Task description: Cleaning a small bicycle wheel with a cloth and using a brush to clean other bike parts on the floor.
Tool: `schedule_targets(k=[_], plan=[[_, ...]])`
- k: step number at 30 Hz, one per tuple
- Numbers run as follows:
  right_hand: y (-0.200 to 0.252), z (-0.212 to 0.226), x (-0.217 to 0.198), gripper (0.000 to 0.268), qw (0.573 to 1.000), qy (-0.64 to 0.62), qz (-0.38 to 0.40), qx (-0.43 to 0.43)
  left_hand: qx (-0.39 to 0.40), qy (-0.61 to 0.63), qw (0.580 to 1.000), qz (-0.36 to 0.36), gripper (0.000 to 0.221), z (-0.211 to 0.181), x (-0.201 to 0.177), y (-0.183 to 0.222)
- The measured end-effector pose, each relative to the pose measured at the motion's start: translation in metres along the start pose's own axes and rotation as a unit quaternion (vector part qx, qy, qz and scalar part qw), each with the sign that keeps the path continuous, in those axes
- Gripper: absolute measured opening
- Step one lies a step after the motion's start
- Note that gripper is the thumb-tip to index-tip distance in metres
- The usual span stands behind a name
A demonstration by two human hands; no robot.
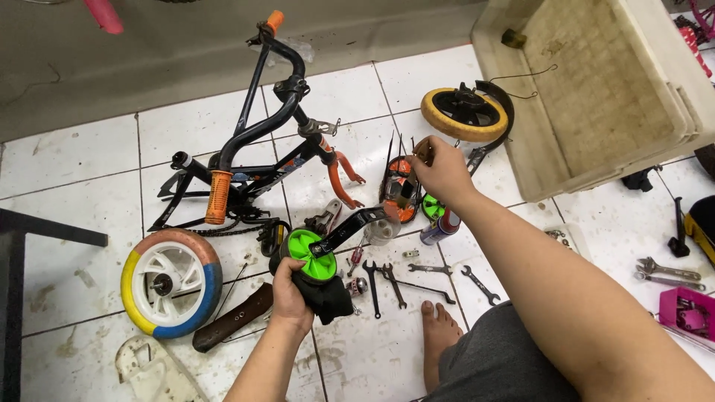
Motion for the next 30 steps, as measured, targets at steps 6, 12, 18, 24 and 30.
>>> schedule_targets(k=[6, 12, 18, 24, 30], plan=[[0.006, 0.004, 0.015, 0.023, 1.000, 0.002, 0.022, -0.001, -0.005, 0.003, 1.000, -0.001, 0.032, -0.012, 0.005, 0.015], [0.003, 0.020, 0.013, 0.021, 1.000, -0.014, 0.016, -0.019, -0.018, -0.001, 1.000, 0.009, 0.031, -0.017, 0.013, 0.028], [0.013, 0.060, -0.016, 0.015, 0.987, -0.131, -0.042, -0.087, 0.046, -0.078, 0.995, 0.038, 0.037, 0.013, -0.016, -0.011], [0.056, 0.114, -0.032, 0.013, 0.958, -0.240, 0.016, -0.155, 0.065, -0.106, 0.991, 0.051, 0.038, 0.003, 0.007, 0.016], [0.079, 0.122, -0.017, 0.014, 0.948, -0.261, 0.084, -0.161, 0.067, -0.158, 0.979, 0.108, 0.066, -0.002, 0.019, 0.028]])
Point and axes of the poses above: each hand's wrist, its own y-axis away from the middle knuckle, its own x-axis out of the palm, z = x × y, the point moved 2 cm from there along -y, towards the middle knuckle, and after that the axes turned 2 degrees about x, right-handed, at the moved point
